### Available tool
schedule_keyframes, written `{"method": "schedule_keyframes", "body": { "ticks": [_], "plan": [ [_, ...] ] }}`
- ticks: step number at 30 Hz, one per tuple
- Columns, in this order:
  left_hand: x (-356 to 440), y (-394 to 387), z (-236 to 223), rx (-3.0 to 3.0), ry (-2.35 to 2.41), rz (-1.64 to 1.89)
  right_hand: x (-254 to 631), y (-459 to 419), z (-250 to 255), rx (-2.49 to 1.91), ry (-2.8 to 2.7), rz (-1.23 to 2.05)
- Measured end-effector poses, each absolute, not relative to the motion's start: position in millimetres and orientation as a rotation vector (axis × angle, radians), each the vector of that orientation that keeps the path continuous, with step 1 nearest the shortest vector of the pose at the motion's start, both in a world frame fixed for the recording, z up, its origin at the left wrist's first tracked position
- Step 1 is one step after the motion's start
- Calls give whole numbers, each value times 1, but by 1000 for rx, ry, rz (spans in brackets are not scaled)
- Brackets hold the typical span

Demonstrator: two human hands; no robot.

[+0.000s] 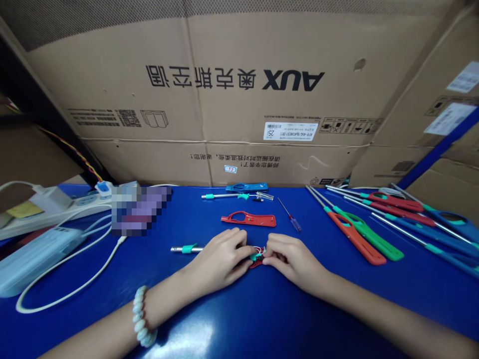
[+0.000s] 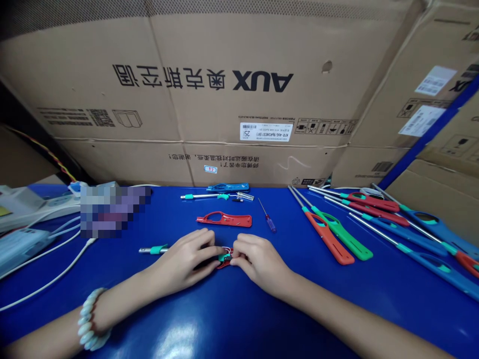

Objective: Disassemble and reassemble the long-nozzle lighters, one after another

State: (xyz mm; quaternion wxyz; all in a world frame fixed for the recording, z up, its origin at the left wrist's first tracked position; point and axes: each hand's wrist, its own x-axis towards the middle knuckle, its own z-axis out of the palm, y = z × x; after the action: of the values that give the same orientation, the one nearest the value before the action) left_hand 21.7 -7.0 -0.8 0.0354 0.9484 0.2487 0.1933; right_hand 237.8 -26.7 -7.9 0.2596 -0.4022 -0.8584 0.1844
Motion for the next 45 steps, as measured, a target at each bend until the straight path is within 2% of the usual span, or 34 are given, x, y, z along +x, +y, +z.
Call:
{"method": "schedule_keyframes", "body": {
  "ticks": [4,13,16,21,25,31,39,45],
  "plan": [
    [21,-7,0,2924,762,584,240,-29,-12,-983,-2459,174],
    [20,-7,-2,2948,780,590,241,-37,-18,-797,-2625,-307],
    [20,-8,-2,2962,785,581,242,-36,-12,-825,-2633,-213],
    [20,-7,-2,2957,781,613,246,-28,-1,-939,-2526,290],
    [20,-7,-3,2940,776,622,246,-27,0,-980,-2408,429],
    [20,-7,-4,2943,777,613,243,-29,1,-1046,-2343,478],
    [20,-8,-4,2950,804,621,244,-29,-4,-978,-2457,291],
    [20,-8,-4,2937,823,608,242,-29,-2,-997,-2454,297]
  ]
}}
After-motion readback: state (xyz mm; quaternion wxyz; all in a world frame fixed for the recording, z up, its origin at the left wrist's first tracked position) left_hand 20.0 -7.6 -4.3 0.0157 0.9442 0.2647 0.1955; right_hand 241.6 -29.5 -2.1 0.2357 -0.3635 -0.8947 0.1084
